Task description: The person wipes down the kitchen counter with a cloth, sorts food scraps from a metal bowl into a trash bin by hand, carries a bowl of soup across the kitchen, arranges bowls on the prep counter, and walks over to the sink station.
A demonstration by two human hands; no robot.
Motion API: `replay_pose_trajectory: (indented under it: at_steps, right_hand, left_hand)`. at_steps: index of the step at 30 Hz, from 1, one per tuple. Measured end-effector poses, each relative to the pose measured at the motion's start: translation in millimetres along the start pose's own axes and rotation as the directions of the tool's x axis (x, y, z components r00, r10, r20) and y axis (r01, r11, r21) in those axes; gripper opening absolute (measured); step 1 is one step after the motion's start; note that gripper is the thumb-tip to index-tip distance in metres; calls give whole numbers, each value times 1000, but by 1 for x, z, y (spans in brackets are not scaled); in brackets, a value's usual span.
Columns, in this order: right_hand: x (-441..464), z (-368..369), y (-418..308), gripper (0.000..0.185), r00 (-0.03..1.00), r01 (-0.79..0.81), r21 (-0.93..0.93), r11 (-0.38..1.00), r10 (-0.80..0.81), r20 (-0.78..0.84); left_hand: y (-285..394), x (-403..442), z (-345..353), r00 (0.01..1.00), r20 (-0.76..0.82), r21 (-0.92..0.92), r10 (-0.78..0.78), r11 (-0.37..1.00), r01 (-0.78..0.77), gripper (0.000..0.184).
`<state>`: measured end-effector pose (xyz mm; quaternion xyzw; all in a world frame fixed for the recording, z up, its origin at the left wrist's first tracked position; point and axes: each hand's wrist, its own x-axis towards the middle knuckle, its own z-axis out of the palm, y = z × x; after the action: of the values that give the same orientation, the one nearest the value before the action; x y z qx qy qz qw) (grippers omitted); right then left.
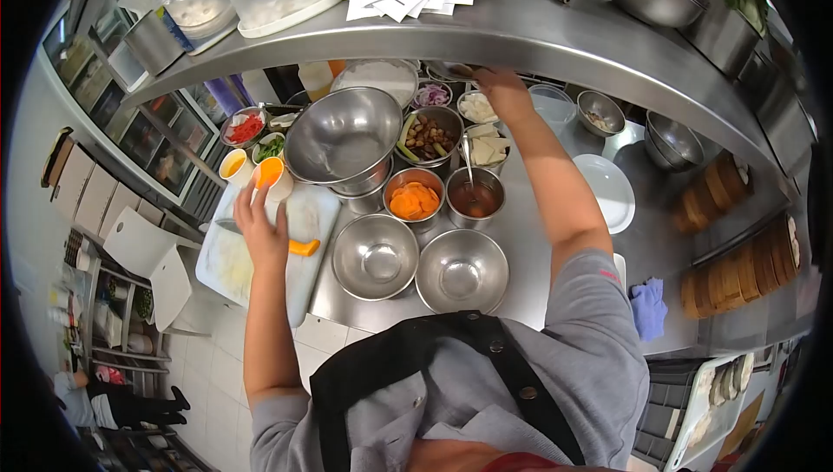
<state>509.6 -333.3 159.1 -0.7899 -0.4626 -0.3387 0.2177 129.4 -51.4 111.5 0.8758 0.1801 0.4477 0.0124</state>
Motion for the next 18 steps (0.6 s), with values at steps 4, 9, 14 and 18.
replay_pose_trajectory:
  at_steps: [4, 9, 14, 18]
  right_hand:
    - [-23, 61, 72, 10, 981, -155, -149, 977, 170, 96]
    - [-40, 138, 139, 20, 940, -335, -190, 923, 342, 6]
    - [-21, 140, 135, 24, 881, -436, -247, 865, 467, 81]
    - [-14, 148, 143, 25, 895, -422, -294, 857, 445, 13]
  left_hand:
    - [-69, -113, 14, 905, 231, 331, -356, 904, 271, 57]
    - [-90, -156, 30, 820, 225, 336, -527, 832, 442, 56]
    - [-78, -144, 23, 721, 339, 445, -604, 779, 442, 51]
    - [-76, -142, 22, 719, 354, 428, -598, 787, 444, 51]
